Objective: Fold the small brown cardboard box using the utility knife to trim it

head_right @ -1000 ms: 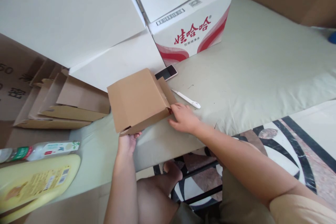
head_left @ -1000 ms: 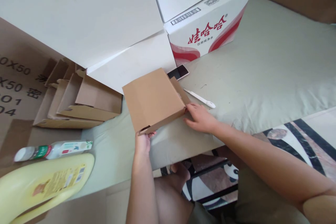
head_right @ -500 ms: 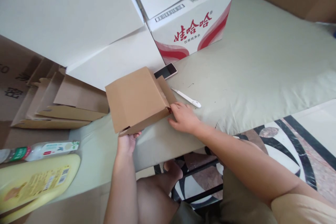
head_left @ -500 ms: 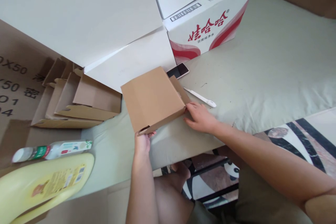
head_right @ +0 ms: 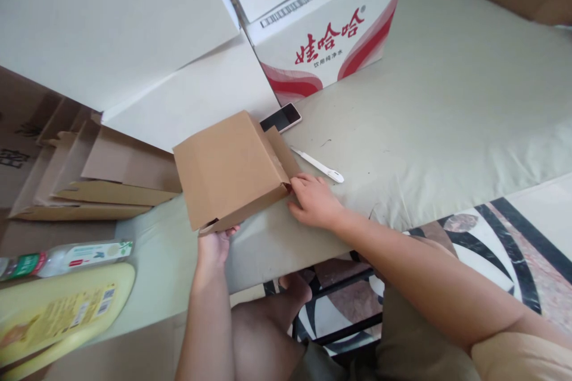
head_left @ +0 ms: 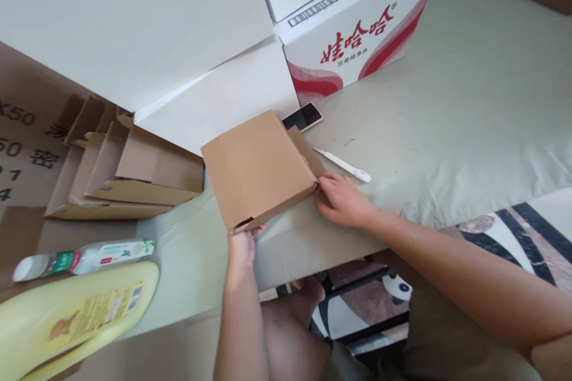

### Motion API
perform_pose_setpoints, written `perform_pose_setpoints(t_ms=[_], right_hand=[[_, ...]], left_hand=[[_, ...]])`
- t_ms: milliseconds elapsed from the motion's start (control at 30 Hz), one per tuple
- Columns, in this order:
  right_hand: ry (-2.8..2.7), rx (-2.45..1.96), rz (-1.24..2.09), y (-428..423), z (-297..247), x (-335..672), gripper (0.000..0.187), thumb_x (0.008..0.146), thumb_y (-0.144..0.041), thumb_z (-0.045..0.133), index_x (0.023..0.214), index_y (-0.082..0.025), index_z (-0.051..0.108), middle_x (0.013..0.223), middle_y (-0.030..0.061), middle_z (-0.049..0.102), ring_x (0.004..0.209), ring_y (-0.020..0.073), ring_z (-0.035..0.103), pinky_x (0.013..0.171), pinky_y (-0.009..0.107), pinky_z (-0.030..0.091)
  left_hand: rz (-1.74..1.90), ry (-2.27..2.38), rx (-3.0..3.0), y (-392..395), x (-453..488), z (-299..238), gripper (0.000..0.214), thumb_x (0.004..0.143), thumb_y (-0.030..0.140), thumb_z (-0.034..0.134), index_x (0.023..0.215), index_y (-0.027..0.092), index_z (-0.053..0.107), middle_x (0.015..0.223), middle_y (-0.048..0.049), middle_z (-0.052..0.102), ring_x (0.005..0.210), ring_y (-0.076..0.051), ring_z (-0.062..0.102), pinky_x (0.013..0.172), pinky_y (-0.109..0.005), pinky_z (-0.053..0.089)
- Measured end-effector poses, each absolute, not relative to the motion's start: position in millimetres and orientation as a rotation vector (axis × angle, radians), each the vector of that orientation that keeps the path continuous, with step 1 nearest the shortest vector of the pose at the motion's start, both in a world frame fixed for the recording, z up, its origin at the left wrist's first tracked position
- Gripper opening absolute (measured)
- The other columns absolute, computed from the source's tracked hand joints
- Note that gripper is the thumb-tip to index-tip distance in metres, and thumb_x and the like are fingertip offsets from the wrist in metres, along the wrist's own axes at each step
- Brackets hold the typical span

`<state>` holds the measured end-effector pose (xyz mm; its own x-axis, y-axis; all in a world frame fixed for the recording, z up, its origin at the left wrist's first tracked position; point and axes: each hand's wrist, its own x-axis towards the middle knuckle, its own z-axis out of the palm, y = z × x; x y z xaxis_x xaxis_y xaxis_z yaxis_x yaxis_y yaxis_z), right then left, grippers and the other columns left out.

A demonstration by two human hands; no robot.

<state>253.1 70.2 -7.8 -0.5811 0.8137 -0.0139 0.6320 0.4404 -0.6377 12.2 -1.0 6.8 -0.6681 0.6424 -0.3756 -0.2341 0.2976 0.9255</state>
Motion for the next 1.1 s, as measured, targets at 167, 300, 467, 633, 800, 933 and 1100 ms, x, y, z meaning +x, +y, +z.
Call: perform_pose_setpoints(t_ms=[167, 300, 467, 633, 800, 933, 1100], right_hand=[[-2.399, -1.216, 0.891, 72, -11, 255, 0.016, 0.084, -0.028, 0.049, 0.096, -0.019, 0.056, 0.111, 0.0169, 0.067, 0.125, 0.0339, 0.053, 0.093, 0.048, 0.043], [-2.327, -1.179, 0.863, 73, -18, 256, 0.046, 0.085, -0.031, 0.05, 0.125, -0.01, 0.052, 0.126, 0.0222, 0.063, 0.125, 0.0367, 0.051, 0.099, 0.052, 0.043], [-2.161, -1.107, 0.872, 73, -21, 255, 0.063, 0.084, -0.034, 0.052, 0.143, -0.013, 0.041, 0.136, 0.0205, 0.058, 0.127, 0.0368, 0.051, 0.105, 0.056, 0.042], [-1.893, -1.118, 1.1, 73, -9, 254, 0.047, 0.089, -0.032, 0.044, 0.136, -0.024, 0.047, 0.127, 0.0118, 0.064, 0.116, 0.0286, 0.06, 0.099, 0.049, 0.049], [-2.082, -1.103, 0.94, 69, -5, 253, 0.045, 0.086, -0.042, 0.049, 0.125, -0.019, 0.051, 0.124, 0.017, 0.062, 0.117, 0.0342, 0.055, 0.099, 0.054, 0.044], [-2.16, -1.23, 0.905, 69, -6, 254, 0.038, 0.086, -0.042, 0.049, 0.116, -0.019, 0.052, 0.112, 0.0151, 0.065, 0.109, 0.0344, 0.059, 0.098, 0.056, 0.042], [-2.09, -1.224, 0.968, 77, -5, 256, 0.038, 0.087, -0.037, 0.049, 0.122, -0.02, 0.052, 0.11, 0.0121, 0.068, 0.111, 0.0324, 0.061, 0.102, 0.054, 0.043]], left_hand=[[1.462, 1.815, 0.357, 0, 13, 5, 0.018, 0.051, 0.031, 0.059, 0.062, 0.017, 0.057, 0.045, -0.0002, 0.059, 0.032, -0.014, 0.054, 0.031, -0.02, 0.036], [1.442, 1.821, 0.41, 0, 13, 2, 0.021, 0.056, 0.035, 0.062, 0.067, 0.017, 0.059, 0.049, -0.001, 0.061, 0.033, -0.014, 0.055, 0.031, -0.019, 0.036], [1.42, 1.774, 0.431, 0, 12, 5, 0.024, 0.056, 0.035, 0.064, 0.07, 0.016, 0.06, 0.051, -0.0018, 0.062, 0.034, -0.015, 0.056, 0.032, -0.02, 0.035], [1.386, 1.729, 0.399, -2, 10, 11, 0.023, 0.054, 0.032, 0.065, 0.069, 0.015, 0.06, 0.051, -0.0024, 0.063, 0.036, -0.015, 0.057, 0.034, -0.02, 0.036], [1.349, 1.704, 0.414, -4, 9, 12, 0.025, 0.056, 0.029, 0.066, 0.075, 0.013, 0.064, 0.059, -0.005, 0.067, 0.041, -0.015, 0.061, 0.036, -0.02, 0.039], [1.296, 1.663, 0.457, -6, 6, 8, 0.023, 0.056, 0.026, 0.067, 0.074, 0.013, 0.065, 0.059, -0.0052, 0.067, 0.043, -0.015, 0.061, 0.037, -0.02, 0.04], [1.248, 1.635, 0.506, -9, 1, 5, 0.026, 0.056, 0.025, 0.067, 0.079, 0.013, 0.067, 0.062, -0.0051, 0.068, 0.043, -0.015, 0.061, 0.039, -0.021, 0.041]])
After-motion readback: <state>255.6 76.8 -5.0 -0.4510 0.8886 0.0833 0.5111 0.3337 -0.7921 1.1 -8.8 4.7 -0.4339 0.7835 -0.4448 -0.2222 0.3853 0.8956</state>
